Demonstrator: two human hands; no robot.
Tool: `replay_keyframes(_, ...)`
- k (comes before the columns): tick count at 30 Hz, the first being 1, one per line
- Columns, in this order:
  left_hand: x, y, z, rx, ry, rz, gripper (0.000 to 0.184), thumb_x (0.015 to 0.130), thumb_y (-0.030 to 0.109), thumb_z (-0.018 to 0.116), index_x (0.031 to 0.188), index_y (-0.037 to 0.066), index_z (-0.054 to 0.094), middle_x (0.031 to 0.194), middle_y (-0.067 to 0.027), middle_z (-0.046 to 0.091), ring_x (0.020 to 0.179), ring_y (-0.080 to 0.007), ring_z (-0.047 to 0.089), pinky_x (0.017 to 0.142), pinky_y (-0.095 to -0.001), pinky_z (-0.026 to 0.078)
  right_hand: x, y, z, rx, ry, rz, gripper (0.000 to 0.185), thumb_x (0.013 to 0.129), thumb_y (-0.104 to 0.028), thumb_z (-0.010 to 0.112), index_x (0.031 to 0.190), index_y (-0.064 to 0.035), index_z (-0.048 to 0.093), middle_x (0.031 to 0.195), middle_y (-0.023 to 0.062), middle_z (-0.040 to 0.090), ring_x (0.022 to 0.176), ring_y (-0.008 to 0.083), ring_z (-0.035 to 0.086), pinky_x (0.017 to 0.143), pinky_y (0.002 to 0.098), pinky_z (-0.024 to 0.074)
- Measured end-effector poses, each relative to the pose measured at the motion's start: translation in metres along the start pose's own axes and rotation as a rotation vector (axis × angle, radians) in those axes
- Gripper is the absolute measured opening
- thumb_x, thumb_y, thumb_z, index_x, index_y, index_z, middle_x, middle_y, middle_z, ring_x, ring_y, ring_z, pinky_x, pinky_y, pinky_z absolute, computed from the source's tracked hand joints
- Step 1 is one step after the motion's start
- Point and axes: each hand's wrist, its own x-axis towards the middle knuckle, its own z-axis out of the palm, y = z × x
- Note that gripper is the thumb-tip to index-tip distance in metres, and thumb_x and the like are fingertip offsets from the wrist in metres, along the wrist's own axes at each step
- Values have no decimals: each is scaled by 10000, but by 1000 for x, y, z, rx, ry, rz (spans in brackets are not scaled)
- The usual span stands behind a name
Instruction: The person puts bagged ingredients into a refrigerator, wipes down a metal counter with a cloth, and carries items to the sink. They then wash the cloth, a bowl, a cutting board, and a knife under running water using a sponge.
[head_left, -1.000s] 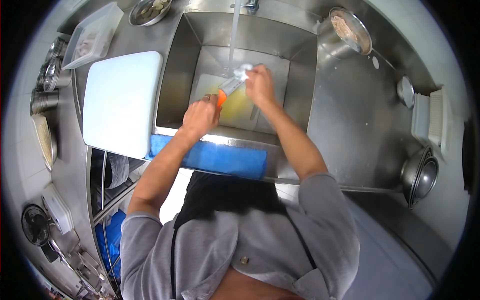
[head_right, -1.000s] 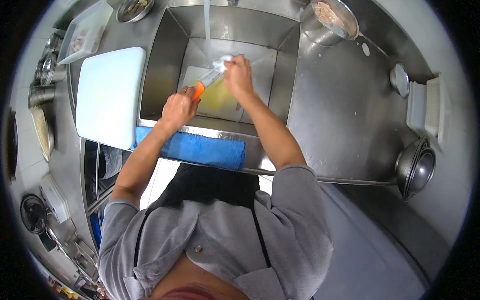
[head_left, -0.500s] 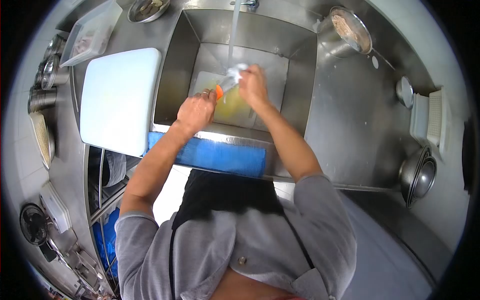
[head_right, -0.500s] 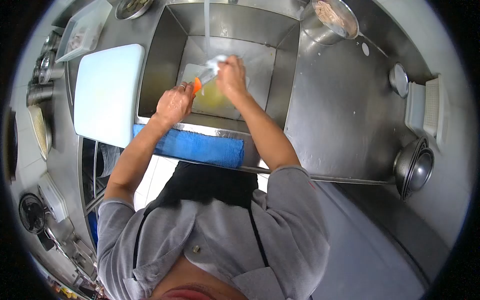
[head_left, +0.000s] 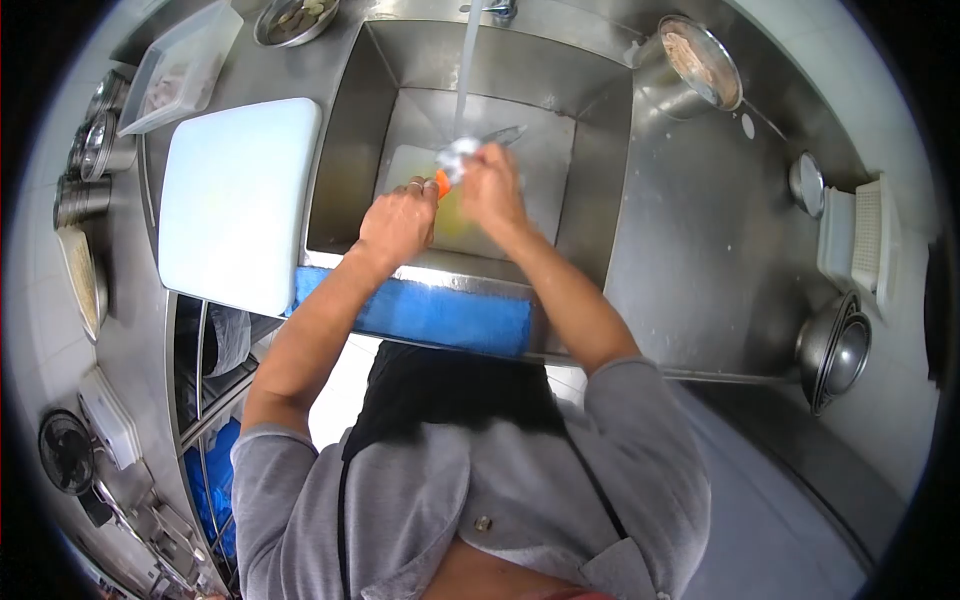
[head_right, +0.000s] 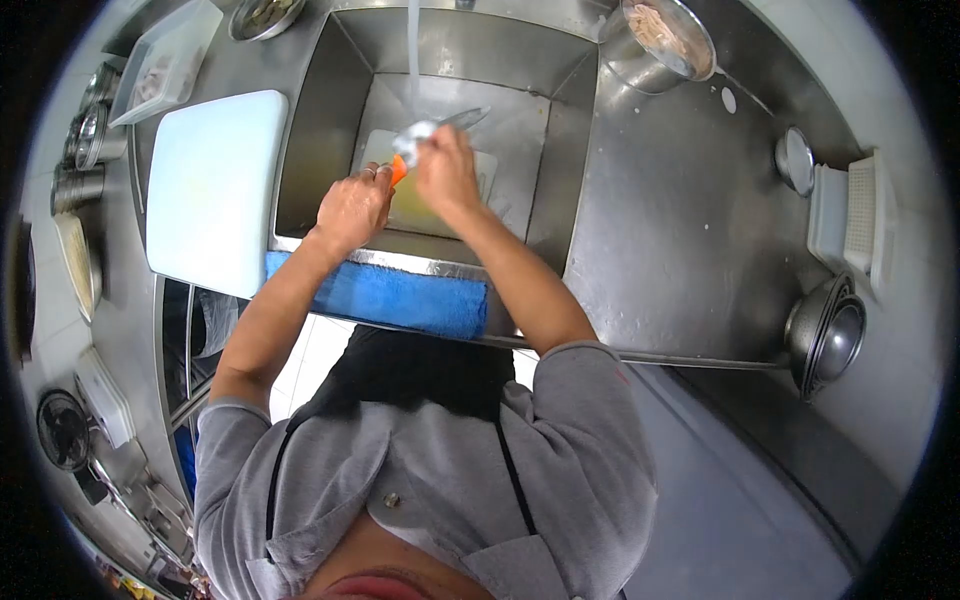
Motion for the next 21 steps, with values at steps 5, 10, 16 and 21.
replay_keyframes(5,-1,1,7,-8,-18,-13,179,884,129,578,990,-12,547,826,-180,628,739,-348,672,622,-431,559,0,-1,-5,-160,-3,-97,133,815,-42,626,927,-23,694,896,157,589,880,341,558,776,435,471)
replay_keyframes(10,-3,1,8,-1,-22,-20,162,878,117,576,981,-5,548,842,-178,627,737,-340,670,615,-424,559,3,-6,-11,-250,-168,-121,211,768,-48,625,958,-36,716,986,136,558,990,332,522,856,449,446)
replay_keyframes(16,-6,1,15,-7,-7,8,167,888,124,556,993,-6,552,864,-177,629,727,-335,668,614,-425,558,-1,-32,-16,-253,-251,-175,203,780,-7,597,925,-56,730,971,111,578,949,323,533,821,445,456)
replay_keyframes(21,-3,2,18,22,2,18,191,894,130,544,1020,-13,549,866,-175,631,723,-328,668,614,-420,559,8,-34,-16,-273,-284,-162,224,787,-12,595,944,-76,741,1001,85,582,977,315,523,850,448,447)
